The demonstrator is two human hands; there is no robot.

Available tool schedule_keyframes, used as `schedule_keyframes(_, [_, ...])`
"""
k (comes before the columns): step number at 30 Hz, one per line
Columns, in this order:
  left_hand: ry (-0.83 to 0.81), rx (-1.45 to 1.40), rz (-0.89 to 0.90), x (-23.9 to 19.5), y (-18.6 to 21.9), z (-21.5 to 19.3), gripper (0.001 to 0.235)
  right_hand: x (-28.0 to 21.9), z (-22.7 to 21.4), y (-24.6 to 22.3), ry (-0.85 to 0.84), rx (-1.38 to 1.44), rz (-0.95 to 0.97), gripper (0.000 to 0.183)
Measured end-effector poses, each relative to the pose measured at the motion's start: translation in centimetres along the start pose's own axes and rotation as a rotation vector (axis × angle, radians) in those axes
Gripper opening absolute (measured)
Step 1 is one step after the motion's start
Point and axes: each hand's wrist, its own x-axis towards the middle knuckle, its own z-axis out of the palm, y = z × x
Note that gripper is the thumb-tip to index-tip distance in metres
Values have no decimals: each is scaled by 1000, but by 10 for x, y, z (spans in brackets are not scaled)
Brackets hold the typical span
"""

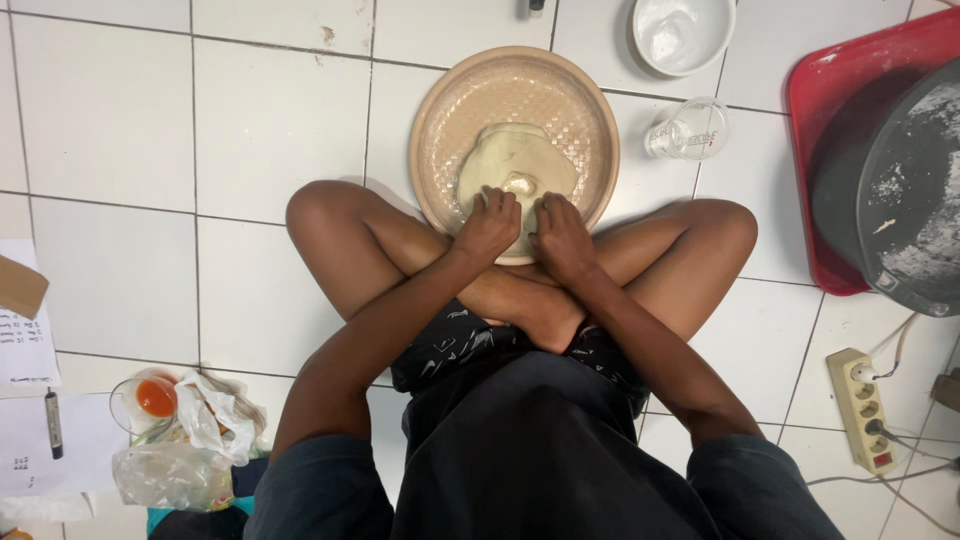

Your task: The person kneads a ball of dough by hand inside a large woven basket placed on the floor. They repeatedly press, fold, and turn the dough, occasionally adding water from a nearby measuring cup to adjust the consistency.

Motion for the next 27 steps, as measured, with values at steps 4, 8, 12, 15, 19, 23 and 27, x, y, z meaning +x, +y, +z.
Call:
schedule_keyframes(4, [-9,85,30,7,3,-6,17,4,22,-4,84,-204,2,41])
schedule_keyframes(8, [28,54,14,7,6,13,15,11,32,-3,144,-351,-21,25])
schedule_keyframes(12, [72,25,17,-1,13,50,16,14,30,3,117,-347,-77,23])
schedule_keyframes(15, [-138,-76,155,12,-22,12,27,18,36,17,77,-244,-136,28])
schedule_keyframes(19, [-545,-741,66,38,-79,-20,63,42,-17,38,-109,73,-82,73])
schedule_keyframes(23, [-487,-1261,-395,44,-108,-38,50,78,-64,56,-442,551,261,49])
schedule_keyframes(27, [-514,-1341,-724,48,-124,-30,69,95,-68,74,-518,779,456,44])
